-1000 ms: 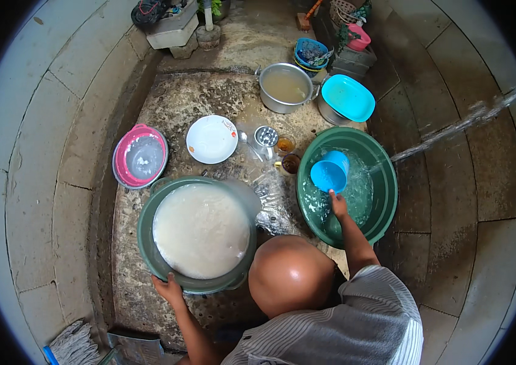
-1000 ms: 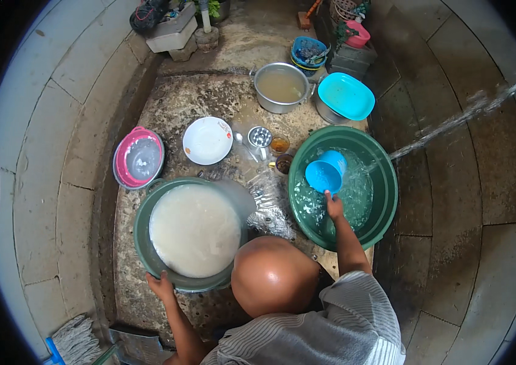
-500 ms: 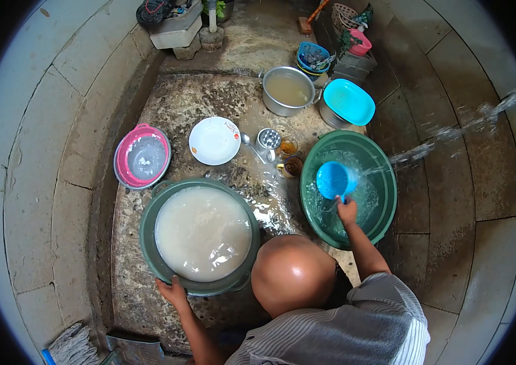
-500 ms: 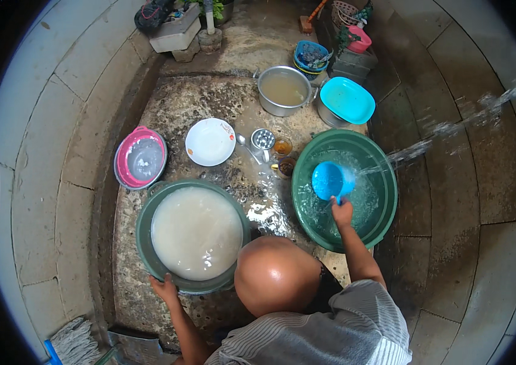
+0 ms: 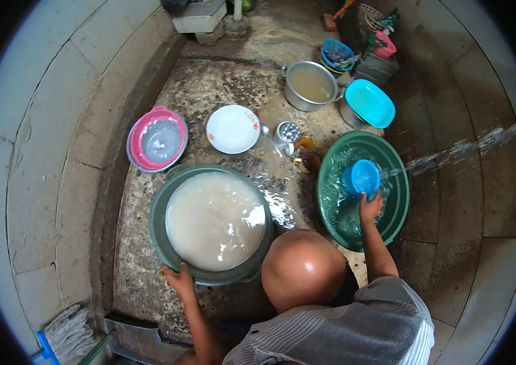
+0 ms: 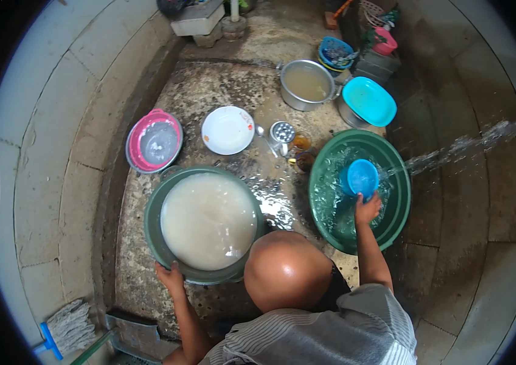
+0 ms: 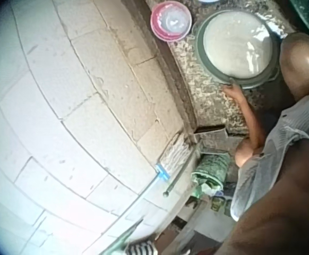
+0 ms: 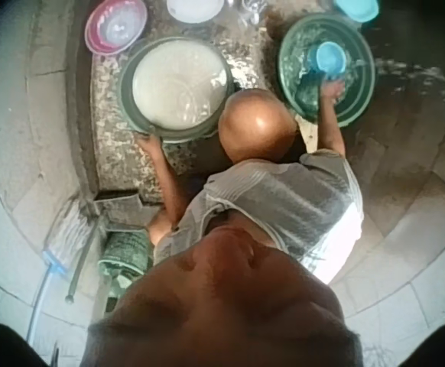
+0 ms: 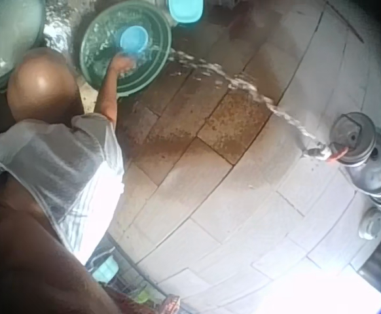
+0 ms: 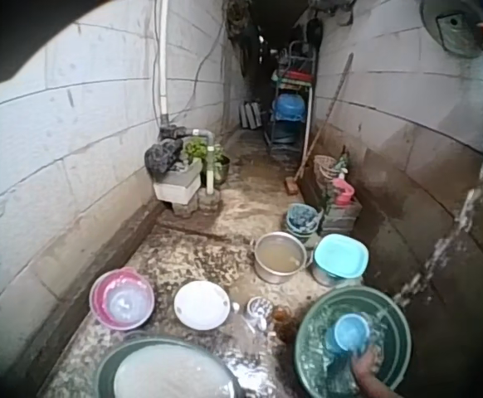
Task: The person washes rice by hand in a large basin, using a blue scoop to add water from a green bucket and then pouring the cloudy water out while holding the rice in the basin.
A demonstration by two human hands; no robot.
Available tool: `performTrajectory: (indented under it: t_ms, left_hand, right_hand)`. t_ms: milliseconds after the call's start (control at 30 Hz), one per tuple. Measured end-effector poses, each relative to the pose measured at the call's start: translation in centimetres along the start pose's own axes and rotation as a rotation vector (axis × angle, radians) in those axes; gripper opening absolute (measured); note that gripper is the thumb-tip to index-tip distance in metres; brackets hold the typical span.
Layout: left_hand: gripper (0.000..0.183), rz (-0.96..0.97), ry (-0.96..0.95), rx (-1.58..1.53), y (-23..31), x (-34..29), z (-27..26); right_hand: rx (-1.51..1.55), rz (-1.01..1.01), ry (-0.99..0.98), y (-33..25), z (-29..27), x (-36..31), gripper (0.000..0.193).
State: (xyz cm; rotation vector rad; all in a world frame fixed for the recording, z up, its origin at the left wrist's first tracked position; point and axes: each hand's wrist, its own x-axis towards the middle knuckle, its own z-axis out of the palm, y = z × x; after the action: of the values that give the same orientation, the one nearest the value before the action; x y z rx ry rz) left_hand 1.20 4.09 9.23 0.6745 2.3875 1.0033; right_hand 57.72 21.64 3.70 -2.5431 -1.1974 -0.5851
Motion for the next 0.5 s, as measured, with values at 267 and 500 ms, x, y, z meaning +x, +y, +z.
performTrajectory:
  t_ms: [267, 500]
  left_hand:
    - [0.057, 0.016, -0.042, -0.293, 0.8, -0.5, 0.7]
    - [0.052, 0.139, 0.093, -0.184, 2.5, -2.1, -1.1]
  right_hand:
    - [1.317, -0.322, -1.115, -18.8, -9.1, -5.1, 0.03]
    - [1.275, 0.517, -1.834, -29.6, 1.3, -12.9, 0.025]
